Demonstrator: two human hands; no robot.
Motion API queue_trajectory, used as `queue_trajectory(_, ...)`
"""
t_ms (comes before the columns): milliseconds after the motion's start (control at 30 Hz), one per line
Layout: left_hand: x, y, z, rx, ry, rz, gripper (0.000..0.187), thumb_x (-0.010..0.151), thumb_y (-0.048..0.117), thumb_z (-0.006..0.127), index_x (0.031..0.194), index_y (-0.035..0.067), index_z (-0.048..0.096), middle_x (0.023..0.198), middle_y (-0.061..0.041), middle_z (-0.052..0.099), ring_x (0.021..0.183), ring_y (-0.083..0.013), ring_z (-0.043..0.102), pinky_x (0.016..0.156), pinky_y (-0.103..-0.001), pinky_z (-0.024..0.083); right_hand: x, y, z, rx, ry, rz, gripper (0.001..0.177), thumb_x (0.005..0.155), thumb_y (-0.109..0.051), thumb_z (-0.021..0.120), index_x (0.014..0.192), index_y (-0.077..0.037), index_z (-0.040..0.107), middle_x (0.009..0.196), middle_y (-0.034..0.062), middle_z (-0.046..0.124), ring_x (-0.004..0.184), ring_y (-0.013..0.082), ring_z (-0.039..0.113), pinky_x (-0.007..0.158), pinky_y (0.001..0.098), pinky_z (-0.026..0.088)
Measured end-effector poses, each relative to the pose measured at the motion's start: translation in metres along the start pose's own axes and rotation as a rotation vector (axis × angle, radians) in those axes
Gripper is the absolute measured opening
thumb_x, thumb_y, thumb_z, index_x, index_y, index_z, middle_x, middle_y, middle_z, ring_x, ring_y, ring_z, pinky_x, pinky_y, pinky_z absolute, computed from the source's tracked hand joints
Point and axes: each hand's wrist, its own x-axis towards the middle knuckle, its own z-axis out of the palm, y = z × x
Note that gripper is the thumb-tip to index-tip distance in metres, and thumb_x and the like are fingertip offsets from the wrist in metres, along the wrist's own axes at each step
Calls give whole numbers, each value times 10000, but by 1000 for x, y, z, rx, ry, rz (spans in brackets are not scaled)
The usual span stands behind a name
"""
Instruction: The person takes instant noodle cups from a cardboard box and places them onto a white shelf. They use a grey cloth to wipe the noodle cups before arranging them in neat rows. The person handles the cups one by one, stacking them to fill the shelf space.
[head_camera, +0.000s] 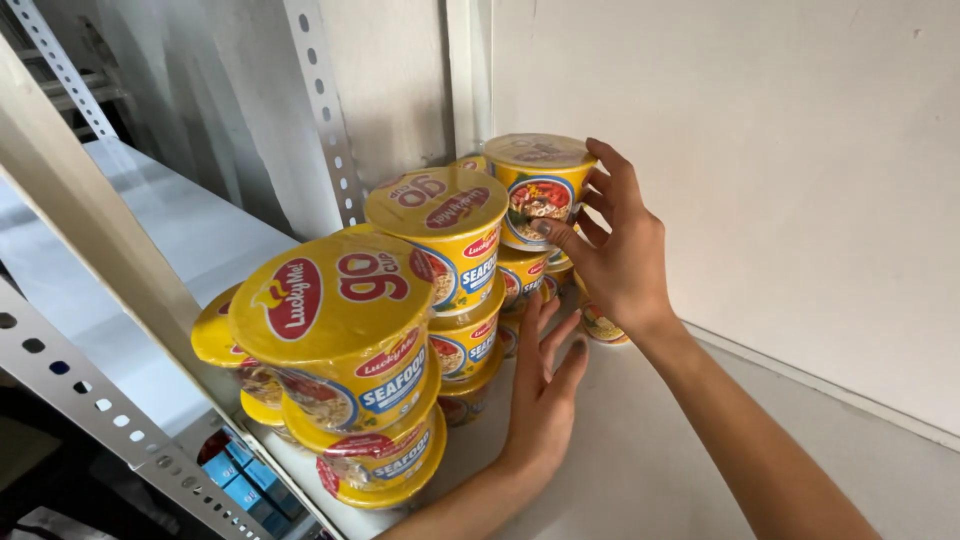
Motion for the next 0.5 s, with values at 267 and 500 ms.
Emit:
queue_trajectory(267,7,-6,-7,-32,15,28,755,993,142,575,1626,90,167,1683,-149,245,1524,-266,336,1212,-434,302,-1,9,8,-21,-5,-15,792,883,-86,827,1513,-43,349,1409,219,625,1298,294,654,977,392,570)
queue_trajectory(500,7,-5,-11,46,28,44,710,976,121,570,1590,56,219,1640,-148,302,1510,-266,346,1201,-441,313,3,15,12,-129,-47,-39,847,890,-178,834,1546,-91,306,1457,225,601,1273,324,671,961,405,634)
